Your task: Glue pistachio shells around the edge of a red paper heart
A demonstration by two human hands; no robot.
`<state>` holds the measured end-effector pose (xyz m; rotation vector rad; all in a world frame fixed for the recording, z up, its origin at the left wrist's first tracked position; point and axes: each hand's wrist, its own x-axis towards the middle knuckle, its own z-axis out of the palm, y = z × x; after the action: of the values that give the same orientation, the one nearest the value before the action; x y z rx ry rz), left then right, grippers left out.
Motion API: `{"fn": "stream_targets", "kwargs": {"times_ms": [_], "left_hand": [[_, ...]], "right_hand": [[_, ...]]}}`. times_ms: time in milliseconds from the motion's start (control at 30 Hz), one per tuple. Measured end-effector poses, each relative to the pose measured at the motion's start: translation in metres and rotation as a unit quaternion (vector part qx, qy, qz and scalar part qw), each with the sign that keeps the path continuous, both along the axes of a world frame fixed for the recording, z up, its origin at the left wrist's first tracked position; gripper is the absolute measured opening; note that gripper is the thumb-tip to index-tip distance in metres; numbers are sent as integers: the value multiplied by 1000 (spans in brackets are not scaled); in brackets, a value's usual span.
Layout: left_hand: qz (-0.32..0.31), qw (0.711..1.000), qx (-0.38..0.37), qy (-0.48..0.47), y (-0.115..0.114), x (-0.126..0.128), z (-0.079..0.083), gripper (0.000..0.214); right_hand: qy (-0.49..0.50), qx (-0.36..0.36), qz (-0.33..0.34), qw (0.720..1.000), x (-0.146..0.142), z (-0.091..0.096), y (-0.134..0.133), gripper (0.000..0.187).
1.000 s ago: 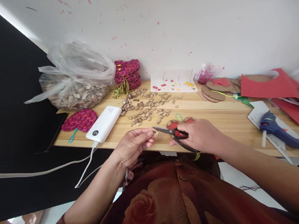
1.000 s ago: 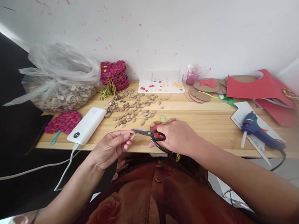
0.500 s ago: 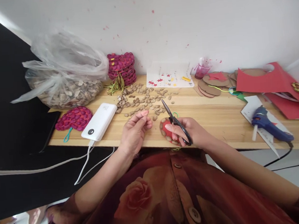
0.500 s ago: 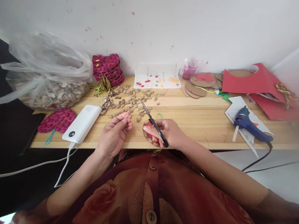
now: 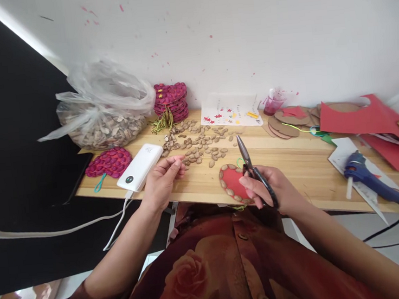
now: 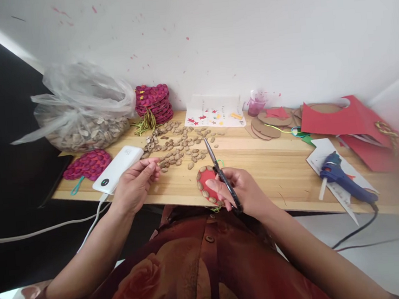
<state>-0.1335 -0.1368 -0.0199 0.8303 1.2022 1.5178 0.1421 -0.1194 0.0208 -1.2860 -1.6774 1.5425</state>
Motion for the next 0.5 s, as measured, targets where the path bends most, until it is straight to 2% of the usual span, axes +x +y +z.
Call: {"fn": "stream_targets", "kwargs": {"times_ms": [67, 133, 200, 267, 367, 400, 500], "left_hand": [[15, 998, 12, 56, 0, -8, 0, 33], [27, 994, 18, 107, 0, -15, -1, 33], [36, 988, 23, 150, 0, -20, -2, 33], [41, 981, 25, 189, 0, -22, -2, 33], [37, 968, 21, 247, -1, -21, -2, 33], [34, 964, 19, 264, -1, -20, -1, 32], [24, 953, 25, 301, -1, -19, -1, 26]], "right_hand": [[-69, 30, 0, 997, 18, 10, 3, 41], [-182, 116, -4, 976, 39, 22, 10, 43], [-317, 212, -47, 923, 60, 30, 22, 43], [-439, 248, -70, 861, 78, 31, 35, 41], [-530, 274, -65, 800, 96, 22, 53, 35], [-549, 272, -67, 787, 100, 17, 57, 34], [-550, 276, -61, 786, 106, 8, 65, 31]]}}
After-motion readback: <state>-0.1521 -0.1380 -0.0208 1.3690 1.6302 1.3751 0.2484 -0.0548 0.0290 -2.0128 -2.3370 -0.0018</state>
